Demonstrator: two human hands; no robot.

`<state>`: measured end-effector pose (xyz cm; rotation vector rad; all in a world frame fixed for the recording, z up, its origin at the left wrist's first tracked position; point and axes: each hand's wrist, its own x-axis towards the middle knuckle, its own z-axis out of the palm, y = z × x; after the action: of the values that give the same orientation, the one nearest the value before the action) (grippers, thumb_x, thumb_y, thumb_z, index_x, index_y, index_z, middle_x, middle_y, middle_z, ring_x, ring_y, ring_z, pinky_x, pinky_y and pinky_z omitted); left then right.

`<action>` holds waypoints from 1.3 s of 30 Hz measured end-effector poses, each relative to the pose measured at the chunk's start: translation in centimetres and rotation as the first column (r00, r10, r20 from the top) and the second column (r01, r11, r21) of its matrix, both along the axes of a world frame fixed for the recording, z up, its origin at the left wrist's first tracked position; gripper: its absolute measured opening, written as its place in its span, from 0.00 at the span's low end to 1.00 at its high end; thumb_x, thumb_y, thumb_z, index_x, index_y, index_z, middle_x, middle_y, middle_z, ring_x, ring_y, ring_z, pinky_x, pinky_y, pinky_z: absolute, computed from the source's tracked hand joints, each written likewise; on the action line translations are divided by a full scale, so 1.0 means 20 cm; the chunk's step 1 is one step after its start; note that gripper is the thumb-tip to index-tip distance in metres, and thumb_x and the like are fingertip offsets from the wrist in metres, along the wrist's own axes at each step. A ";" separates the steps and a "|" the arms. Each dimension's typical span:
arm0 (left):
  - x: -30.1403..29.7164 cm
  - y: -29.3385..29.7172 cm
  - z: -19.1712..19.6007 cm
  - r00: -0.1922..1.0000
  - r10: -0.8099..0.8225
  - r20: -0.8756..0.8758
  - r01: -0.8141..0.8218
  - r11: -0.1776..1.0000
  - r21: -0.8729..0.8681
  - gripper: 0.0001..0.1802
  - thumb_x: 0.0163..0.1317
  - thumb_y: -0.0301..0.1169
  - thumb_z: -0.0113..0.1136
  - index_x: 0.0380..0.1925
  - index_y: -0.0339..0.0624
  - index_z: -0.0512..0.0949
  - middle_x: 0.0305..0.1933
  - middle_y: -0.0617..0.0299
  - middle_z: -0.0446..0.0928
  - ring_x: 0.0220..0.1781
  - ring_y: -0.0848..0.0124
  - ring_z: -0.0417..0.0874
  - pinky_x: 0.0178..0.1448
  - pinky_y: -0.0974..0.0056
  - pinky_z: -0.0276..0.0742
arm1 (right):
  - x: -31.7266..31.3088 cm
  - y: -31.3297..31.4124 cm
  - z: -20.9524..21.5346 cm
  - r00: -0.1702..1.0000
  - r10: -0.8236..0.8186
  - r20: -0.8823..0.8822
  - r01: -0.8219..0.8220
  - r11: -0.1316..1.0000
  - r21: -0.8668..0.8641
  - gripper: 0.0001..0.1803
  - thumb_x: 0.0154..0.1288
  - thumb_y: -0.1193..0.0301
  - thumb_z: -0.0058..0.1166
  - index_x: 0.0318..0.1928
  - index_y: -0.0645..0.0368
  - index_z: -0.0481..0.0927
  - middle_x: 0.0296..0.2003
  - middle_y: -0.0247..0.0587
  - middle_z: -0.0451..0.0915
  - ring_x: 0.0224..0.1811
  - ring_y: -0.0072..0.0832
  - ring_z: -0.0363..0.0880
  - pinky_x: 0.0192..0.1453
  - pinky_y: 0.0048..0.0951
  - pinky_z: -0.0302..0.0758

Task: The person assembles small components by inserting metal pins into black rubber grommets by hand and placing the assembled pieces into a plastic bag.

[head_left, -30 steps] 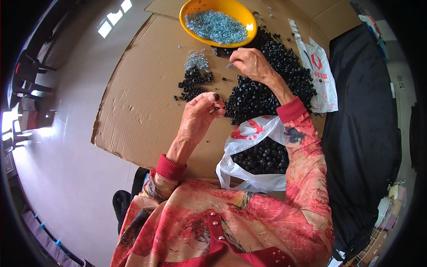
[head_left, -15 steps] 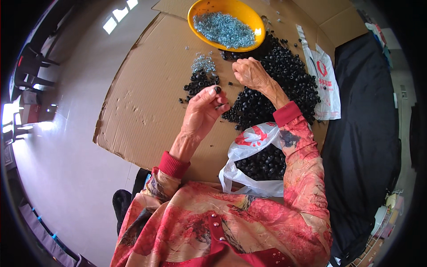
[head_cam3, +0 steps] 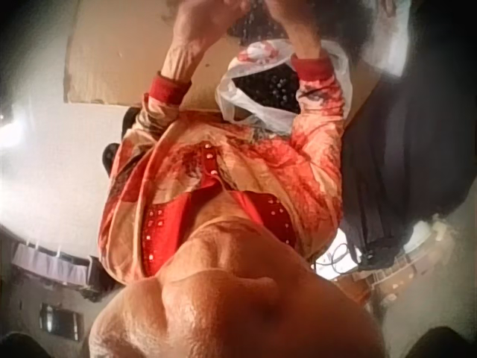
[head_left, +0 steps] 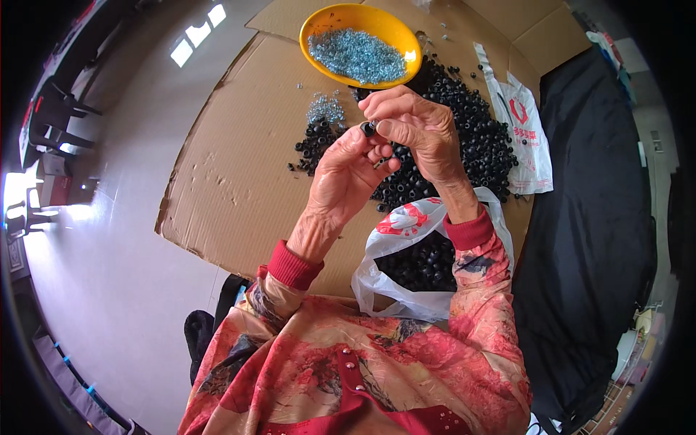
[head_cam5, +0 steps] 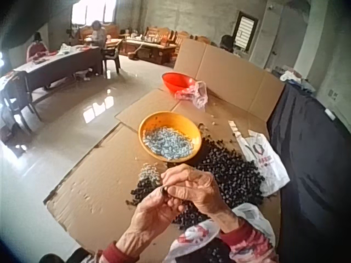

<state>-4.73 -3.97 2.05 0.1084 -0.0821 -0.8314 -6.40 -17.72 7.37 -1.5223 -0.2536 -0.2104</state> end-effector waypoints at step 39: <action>0.14 0.11 0.00 0.959 0.209 0.194 -0.238 0.961 0.140 0.08 0.60 0.30 0.52 0.34 0.38 0.74 0.34 0.59 0.75 0.34 0.71 0.75 0.45 0.61 0.74 | -0.03 -0.28 0.10 0.967 -0.228 -0.110 0.154 0.875 -0.459 0.10 0.57 0.70 0.56 0.37 0.61 0.80 0.30 0.33 0.81 0.34 0.18 0.78 0.40 0.19 0.73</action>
<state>-1.97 -1.85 2.15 0.3398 -0.1667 -0.5986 -7.05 -23.28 9.28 -2.0176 -0.0160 -0.1921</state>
